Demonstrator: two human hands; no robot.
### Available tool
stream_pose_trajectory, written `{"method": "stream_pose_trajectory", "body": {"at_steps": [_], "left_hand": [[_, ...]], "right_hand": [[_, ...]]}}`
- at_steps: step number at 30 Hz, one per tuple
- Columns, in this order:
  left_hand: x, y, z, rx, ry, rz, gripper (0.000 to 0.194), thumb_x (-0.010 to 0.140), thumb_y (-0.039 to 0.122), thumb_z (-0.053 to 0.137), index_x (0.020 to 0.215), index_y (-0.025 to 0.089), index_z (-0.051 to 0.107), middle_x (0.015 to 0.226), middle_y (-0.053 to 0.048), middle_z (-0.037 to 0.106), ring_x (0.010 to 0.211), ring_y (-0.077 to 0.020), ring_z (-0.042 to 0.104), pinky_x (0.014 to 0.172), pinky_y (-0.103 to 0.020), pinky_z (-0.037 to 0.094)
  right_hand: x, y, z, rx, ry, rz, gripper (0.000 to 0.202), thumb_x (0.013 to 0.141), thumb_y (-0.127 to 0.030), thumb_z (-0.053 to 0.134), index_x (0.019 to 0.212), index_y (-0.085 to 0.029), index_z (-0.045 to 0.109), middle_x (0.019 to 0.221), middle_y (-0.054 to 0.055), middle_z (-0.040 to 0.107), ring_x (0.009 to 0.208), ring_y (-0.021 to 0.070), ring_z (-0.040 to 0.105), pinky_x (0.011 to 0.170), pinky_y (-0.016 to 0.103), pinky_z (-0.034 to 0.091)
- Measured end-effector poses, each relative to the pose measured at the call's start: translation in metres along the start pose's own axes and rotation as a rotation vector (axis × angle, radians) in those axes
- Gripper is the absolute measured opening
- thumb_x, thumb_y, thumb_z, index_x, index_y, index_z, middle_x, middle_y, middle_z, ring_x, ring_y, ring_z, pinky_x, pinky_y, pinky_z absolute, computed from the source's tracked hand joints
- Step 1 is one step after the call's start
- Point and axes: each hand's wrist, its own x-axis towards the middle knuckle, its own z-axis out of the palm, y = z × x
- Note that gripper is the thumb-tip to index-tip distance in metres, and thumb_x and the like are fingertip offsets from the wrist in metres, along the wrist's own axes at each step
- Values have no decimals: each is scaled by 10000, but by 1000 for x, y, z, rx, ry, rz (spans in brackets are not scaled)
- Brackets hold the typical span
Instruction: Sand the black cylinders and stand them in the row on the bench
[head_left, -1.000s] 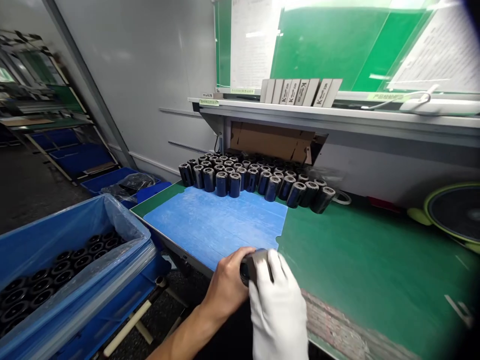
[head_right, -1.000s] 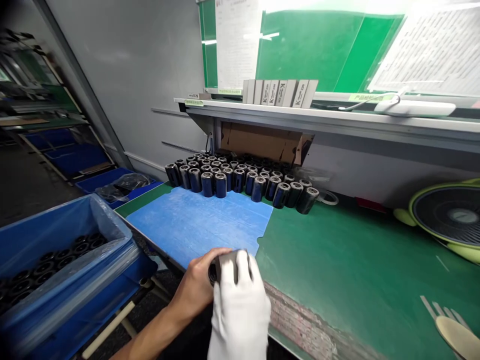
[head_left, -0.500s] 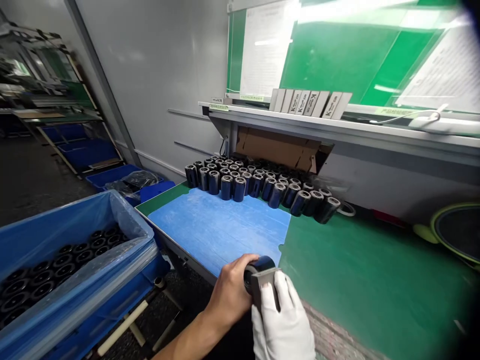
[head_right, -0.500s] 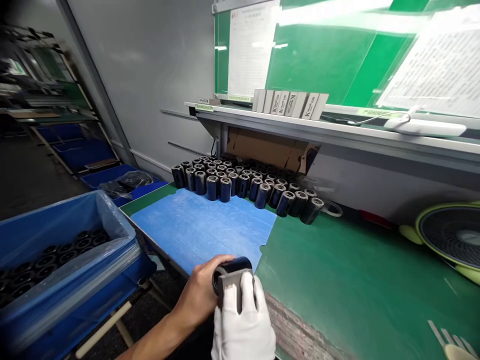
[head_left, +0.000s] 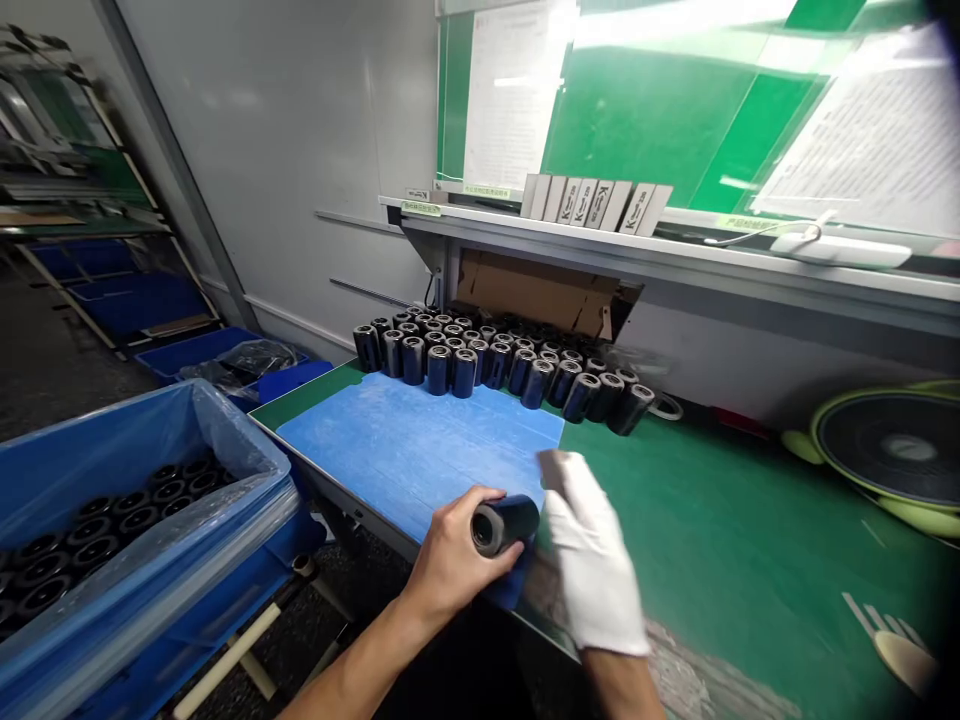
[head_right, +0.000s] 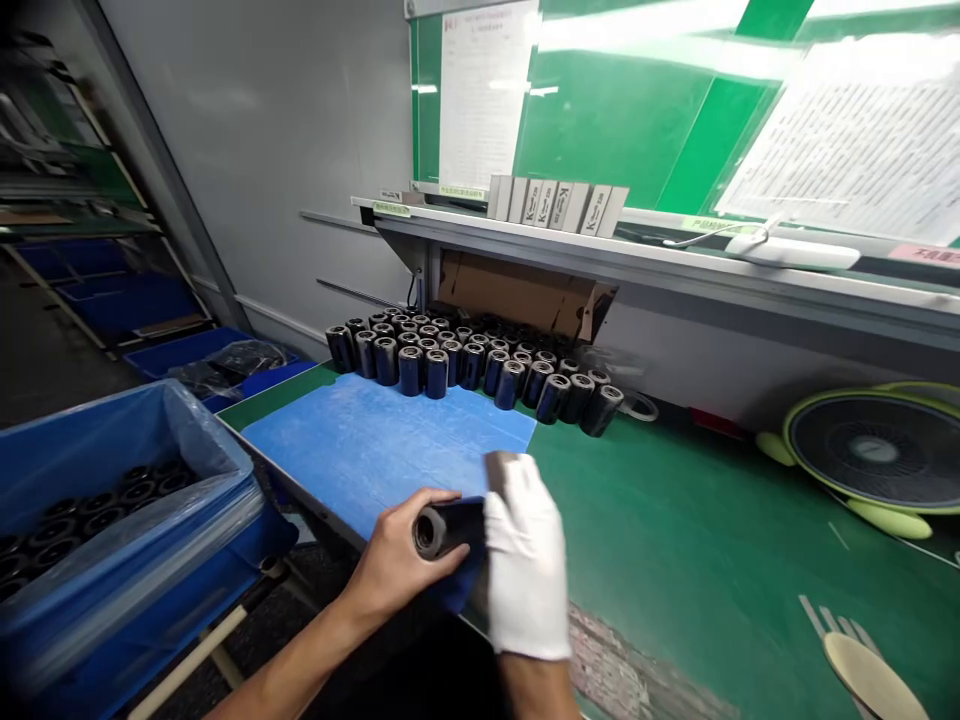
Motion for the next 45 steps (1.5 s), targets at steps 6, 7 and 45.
{"method": "stream_pose_trajectory", "body": {"at_steps": [6, 7, 45], "left_hand": [[5, -14, 9, -149, -77, -82, 519, 665, 181, 842, 1153, 208, 668, 1185, -50, 733, 1071, -227, 696, 947, -293, 539], [5, -17, 12, -133, -86, -85, 535, 657, 185, 850, 1161, 207, 671, 1169, -49, 738, 1060, -228, 699, 940, -293, 543], [6, -13, 27, -134, -35, -140, 268, 843, 223, 636, 1079, 189, 757, 1036, -78, 794, 927, -256, 729, 815, -302, 580]], "right_hand": [[-32, 27, -31, -41, 141, 367, 691, 947, -671, 439, 1545, -326, 404, 1612, -3, 349, 1484, 304, 328, 1239, 553, 275], [-43, 29, -26, -82, 106, 319, 659, 977, -627, 424, 1561, -326, 372, 1630, 0, 310, 1487, 298, 326, 1232, 549, 295], [-39, 18, 60, -446, 37, -338, 522, 1035, -317, 281, 1520, -212, 445, 1441, 145, 552, 1415, 372, 427, 990, 586, 533]]}}
